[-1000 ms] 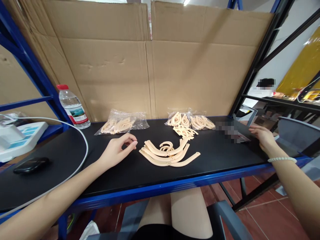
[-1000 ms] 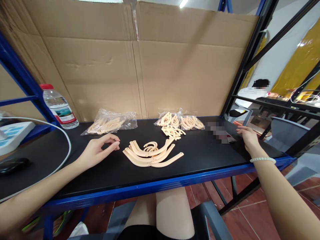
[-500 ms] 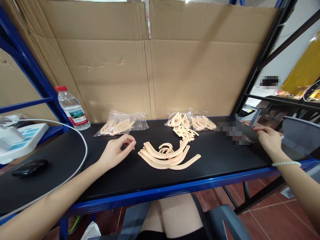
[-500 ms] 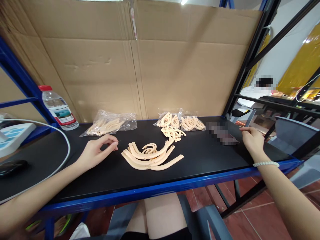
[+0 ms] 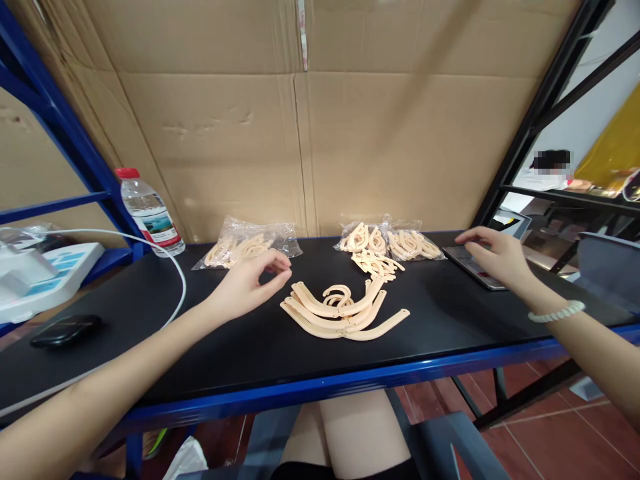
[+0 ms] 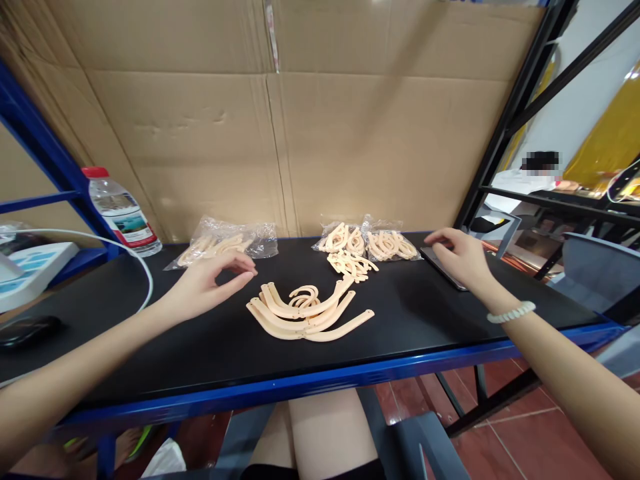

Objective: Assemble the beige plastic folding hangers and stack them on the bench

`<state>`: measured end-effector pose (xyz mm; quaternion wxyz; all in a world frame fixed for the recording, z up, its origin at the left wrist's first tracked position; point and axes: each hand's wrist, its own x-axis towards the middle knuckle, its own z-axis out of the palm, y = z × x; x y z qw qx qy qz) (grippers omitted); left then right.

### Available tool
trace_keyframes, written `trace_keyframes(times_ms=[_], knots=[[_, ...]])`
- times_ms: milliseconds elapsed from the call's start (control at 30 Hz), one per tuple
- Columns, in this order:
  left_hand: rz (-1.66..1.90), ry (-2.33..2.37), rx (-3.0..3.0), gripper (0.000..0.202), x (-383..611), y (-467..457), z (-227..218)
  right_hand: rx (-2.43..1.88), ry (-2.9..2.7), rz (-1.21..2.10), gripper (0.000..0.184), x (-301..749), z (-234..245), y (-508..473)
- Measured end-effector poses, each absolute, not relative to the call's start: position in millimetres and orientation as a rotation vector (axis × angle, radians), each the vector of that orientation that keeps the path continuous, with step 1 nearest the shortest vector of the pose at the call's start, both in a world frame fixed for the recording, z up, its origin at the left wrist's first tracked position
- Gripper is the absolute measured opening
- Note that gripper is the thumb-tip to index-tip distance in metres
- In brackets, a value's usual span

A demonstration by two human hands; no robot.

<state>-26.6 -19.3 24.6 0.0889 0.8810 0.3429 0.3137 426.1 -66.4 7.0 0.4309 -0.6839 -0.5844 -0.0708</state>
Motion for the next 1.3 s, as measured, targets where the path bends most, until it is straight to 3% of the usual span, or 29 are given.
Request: trace_keyframes(times_ms=[367, 700, 1300], knots=[[0.782, 0.936, 2.563, 0.024, -12.5, -7.3, 25.1, -1.011, -2.361, 0.225, 0.016, 322.8, 39.9, -12.1], [0.591, 0.894, 2.413, 0.025, -24.4, 7.6, 8.0, -0.987, -2.151, 0.246, 0.027, 324.0, -7.3, -4.1], [0.708, 0.876, 2.477, 0.027, -17.4, 7.7, -7.9, -1.067, -2.12, 0.288, 0.027, 319.9, -18.3, -2.9]])
